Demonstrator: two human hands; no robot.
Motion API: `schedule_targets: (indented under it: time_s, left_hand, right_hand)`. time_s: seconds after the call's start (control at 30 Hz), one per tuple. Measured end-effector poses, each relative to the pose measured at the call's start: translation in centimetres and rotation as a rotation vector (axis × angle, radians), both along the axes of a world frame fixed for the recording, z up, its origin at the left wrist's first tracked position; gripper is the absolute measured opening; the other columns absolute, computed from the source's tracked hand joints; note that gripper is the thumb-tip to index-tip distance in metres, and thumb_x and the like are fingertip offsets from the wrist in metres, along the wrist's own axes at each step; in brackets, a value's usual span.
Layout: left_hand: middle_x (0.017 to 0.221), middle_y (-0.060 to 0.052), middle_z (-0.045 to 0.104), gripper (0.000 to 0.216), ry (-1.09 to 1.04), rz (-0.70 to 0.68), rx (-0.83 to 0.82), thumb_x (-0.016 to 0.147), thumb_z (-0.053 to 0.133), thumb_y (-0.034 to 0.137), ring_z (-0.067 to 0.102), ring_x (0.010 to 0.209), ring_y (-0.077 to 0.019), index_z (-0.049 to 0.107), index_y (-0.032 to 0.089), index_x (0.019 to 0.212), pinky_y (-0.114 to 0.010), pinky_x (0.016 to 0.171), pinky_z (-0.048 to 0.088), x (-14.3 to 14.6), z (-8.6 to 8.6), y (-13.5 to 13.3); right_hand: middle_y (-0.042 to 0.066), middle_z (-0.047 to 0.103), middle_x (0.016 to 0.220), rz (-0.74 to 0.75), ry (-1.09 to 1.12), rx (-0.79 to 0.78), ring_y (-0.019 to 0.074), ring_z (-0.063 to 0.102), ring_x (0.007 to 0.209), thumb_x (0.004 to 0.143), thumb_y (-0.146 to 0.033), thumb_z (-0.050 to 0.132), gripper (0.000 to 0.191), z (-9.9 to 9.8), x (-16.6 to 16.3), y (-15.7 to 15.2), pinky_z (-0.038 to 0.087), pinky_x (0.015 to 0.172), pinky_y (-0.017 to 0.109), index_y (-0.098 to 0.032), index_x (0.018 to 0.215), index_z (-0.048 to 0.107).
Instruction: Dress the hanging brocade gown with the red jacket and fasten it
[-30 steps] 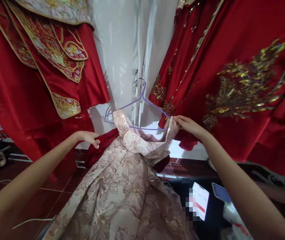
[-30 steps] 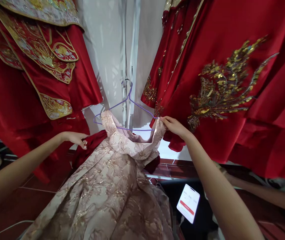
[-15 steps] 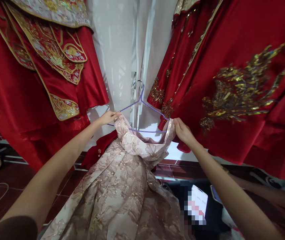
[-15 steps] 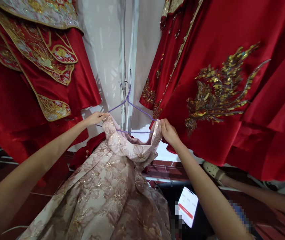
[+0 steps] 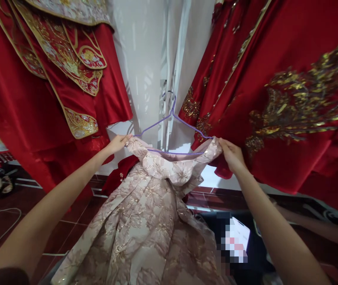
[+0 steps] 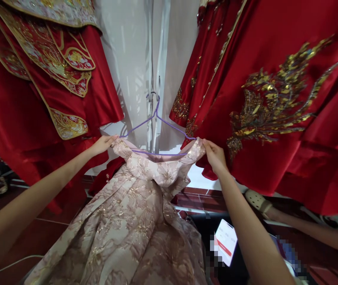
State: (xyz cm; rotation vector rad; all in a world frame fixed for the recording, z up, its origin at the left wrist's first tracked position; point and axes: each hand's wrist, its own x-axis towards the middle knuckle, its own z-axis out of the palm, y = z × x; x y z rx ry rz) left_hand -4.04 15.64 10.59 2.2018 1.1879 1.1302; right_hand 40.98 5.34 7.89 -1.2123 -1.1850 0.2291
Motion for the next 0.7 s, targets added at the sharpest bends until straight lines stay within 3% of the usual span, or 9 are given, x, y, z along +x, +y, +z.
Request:
schedule_targets:
  time_s: [0.1, 0.2, 0.3, 0.4, 0.5, 0.6, 0.7]
  left_hand:
    - [0.047, 0.001, 0.051, 0.054, 0.038, 0.012, -0.085, 0.075, 0.045, 0.064, 0.047, 0.052, -0.0124, 0.053, 0.016, 0.053, -0.022, 0.052, 0.037, -2.0, -1.7, -0.7]
    - [0.052, -0.002, 0.058, 0.058, 0.181, -0.122, -0.217, 0.078, 0.040, 0.065, 0.052, 0.053, -0.0139, 0.059, 0.015, 0.056, -0.024, 0.057, 0.041, -3.3, -3.0, -1.9]
    - [0.063, -0.004, 0.064, 0.056, 0.295, -0.194, -0.183, 0.084, 0.034, 0.060, 0.057, 0.061, -0.0157, 0.065, 0.015, 0.069, -0.026, 0.066, 0.044, -2.8, -3.2, -3.2]
    - [0.074, -0.003, 0.065, 0.047, 0.238, -0.104, 0.024, 0.086, 0.036, 0.055, 0.057, 0.069, -0.0165, 0.063, 0.017, 0.082, -0.027, 0.070, 0.044, -0.4, -2.2, -3.9]
    - [0.085, -0.004, 0.063, 0.038, 0.159, -0.129, 0.170, 0.089, 0.037, 0.047, 0.057, 0.078, -0.0165, 0.060, 0.017, 0.091, -0.027, 0.075, 0.044, 3.4, -0.8, -3.9]
    - [0.073, -0.002, 0.058, 0.033, 0.163, -0.220, 0.193, 0.090, 0.035, 0.042, 0.054, 0.070, -0.0145, 0.056, 0.017, 0.082, -0.027, 0.071, 0.044, 7.4, -0.5, -3.7]
    - [0.064, 0.000, 0.054, 0.034, 0.209, -0.346, 0.144, 0.092, 0.032, 0.039, 0.053, 0.064, -0.0133, 0.053, 0.018, 0.075, -0.027, 0.070, 0.043, 10.1, -1.5, -3.7]
  right_hand:
    - [0.002, 0.071, 0.087, -0.007, 0.069, -0.033, 0.0249, 0.065, 0.086, 0.073, -0.055, 0.059, 0.038, -1.4, 0.5, -1.2, 0.053, 0.079, 0.040, -0.025, 0.093, 0.069]
    - [0.003, 0.071, 0.085, -0.044, 0.071, -0.101, 0.0247, 0.065, 0.082, 0.072, -0.055, 0.060, 0.036, -3.5, 0.8, -3.5, 0.053, 0.078, 0.040, -0.025, 0.089, 0.069]
    - [0.004, 0.070, 0.086, 0.042, 0.013, -0.237, 0.0229, 0.064, 0.080, 0.075, -0.054, 0.057, 0.035, -5.1, 0.5, -6.9, 0.053, 0.076, 0.037, -0.023, 0.089, 0.067]
    - [0.005, 0.067, 0.084, 0.082, -0.158, -0.285, 0.0210, 0.062, 0.078, 0.081, -0.053, 0.051, 0.035, -4.9, -0.6, -10.3, 0.051, 0.072, 0.032, -0.021, 0.088, 0.064]
    - [0.004, 0.063, 0.075, 0.075, -0.283, -0.272, 0.0202, 0.059, 0.070, 0.083, -0.054, 0.047, 0.034, -3.7, -2.0, -12.2, 0.050, 0.066, 0.033, -0.022, 0.086, 0.061]
    - [0.002, 0.060, 0.067, 0.086, -0.230, -0.252, 0.0212, 0.058, 0.063, 0.082, -0.054, 0.048, 0.030, -2.8, -3.0, -12.1, 0.051, 0.057, 0.035, -0.027, 0.081, 0.059]
    - [0.002, 0.061, 0.067, 0.040, -0.089, -0.168, 0.0217, 0.059, 0.059, 0.080, -0.053, 0.051, 0.026, -2.7, -2.6, -10.7, 0.051, 0.052, 0.035, -0.028, 0.082, 0.060]
